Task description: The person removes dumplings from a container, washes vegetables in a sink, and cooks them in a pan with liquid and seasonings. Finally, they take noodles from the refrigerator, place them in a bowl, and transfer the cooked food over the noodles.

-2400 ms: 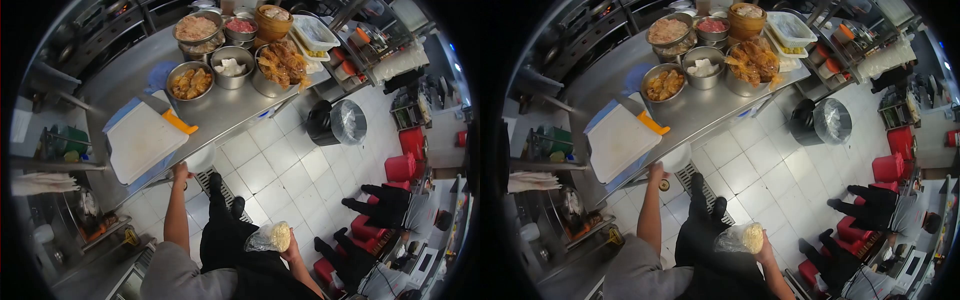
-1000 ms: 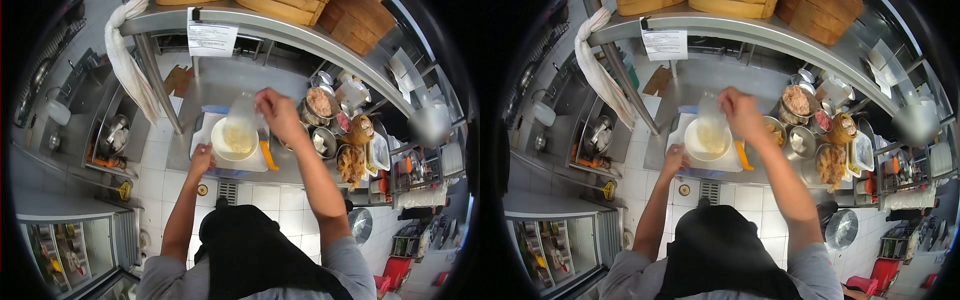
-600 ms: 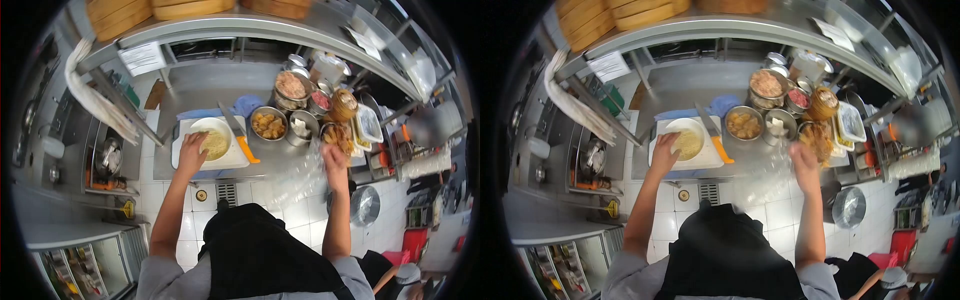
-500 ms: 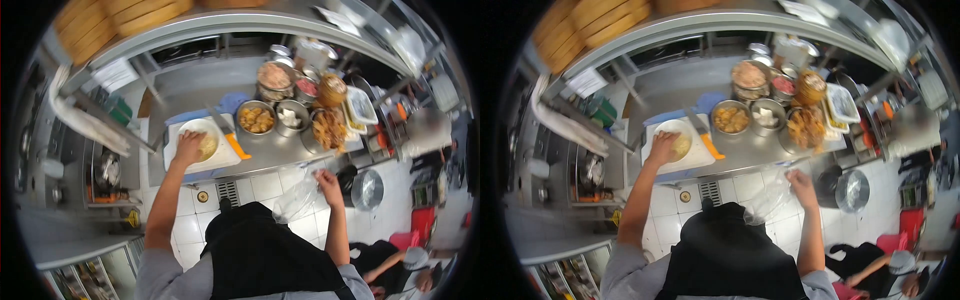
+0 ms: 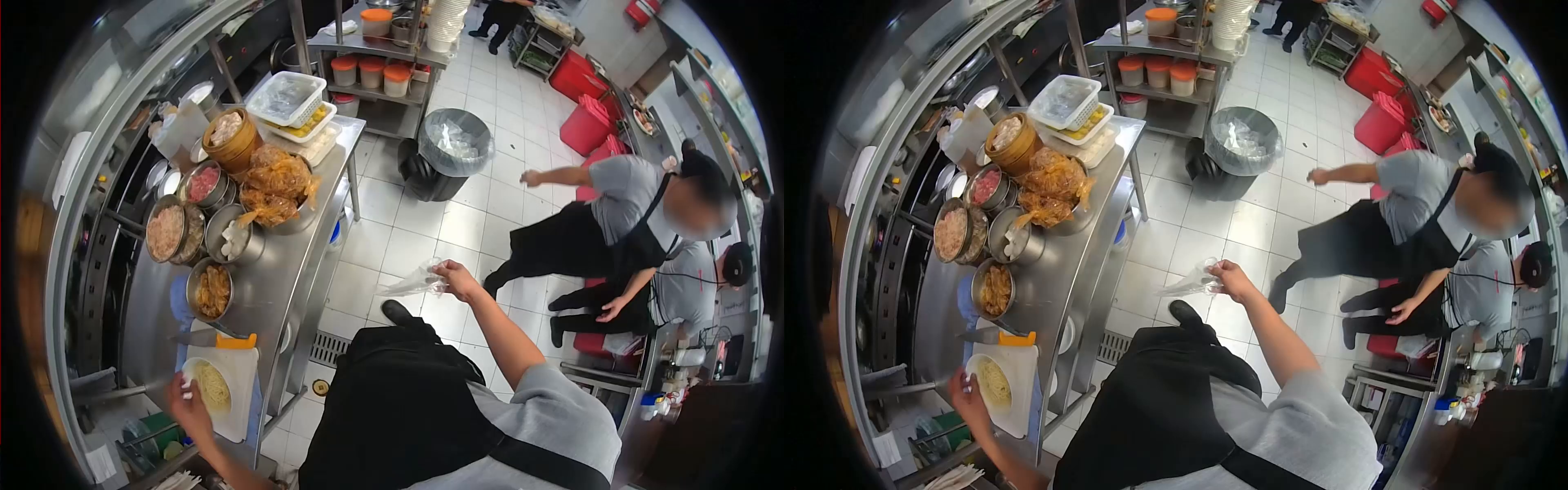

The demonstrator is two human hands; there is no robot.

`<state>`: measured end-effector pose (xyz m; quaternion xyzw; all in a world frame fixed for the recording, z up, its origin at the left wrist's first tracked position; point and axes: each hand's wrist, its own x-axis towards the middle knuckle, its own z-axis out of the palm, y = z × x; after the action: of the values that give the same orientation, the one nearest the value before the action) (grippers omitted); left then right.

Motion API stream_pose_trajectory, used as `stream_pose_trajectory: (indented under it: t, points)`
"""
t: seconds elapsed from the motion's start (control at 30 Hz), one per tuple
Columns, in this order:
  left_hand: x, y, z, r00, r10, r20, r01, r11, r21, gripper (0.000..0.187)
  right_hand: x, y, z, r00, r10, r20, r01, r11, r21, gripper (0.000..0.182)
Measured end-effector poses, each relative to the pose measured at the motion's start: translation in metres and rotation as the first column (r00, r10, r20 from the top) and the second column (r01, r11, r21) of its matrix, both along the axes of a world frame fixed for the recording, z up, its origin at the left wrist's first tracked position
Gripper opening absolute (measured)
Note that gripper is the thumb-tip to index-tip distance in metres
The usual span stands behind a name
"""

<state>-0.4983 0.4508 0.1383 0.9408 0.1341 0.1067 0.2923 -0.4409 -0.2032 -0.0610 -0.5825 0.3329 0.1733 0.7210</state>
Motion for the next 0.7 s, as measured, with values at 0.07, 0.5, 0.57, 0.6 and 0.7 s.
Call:
stream_pose_trajectory:
  t: [0.07,0.5,0.57,0.6,0.7]
  points:
    - [0.018,-0.056,-0.016,0.98,-0.193,-0.048,0.168,0.932,-0.322,0.037,0.007,0.01,-0.004,0.987,-0.101,0.126,0.085,0.988,0.128,0.012]
    - [-0.054,-0.181,-0.308,0.59,-0.603,-0.538,0.594,0.775,-0.216,0.023,0.19,-0.148,-0.029,0.616,-0.643,0.456,0.637,0.746,0.193,0.011]
    - [-0.111,-0.157,-0.315,0.686,-0.472,-0.554,0.249,0.867,-0.431,0.013,0.236,-0.203,-0.044,0.502,-0.701,0.506,0.701,0.673,0.237,0.01]
    - [-0.117,-0.163,-0.303,0.686,-0.455,-0.568,0.223,0.875,-0.43,0.013,0.255,-0.221,-0.042,0.453,-0.729,0.514,0.736,0.631,0.246,0.014]
    - [-0.142,-0.183,-0.261,0.579,-0.264,-0.772,-0.088,0.92,-0.381,0.013,0.309,-0.273,-0.056,0.391,-0.725,0.568,0.751,0.607,0.258,0.018]
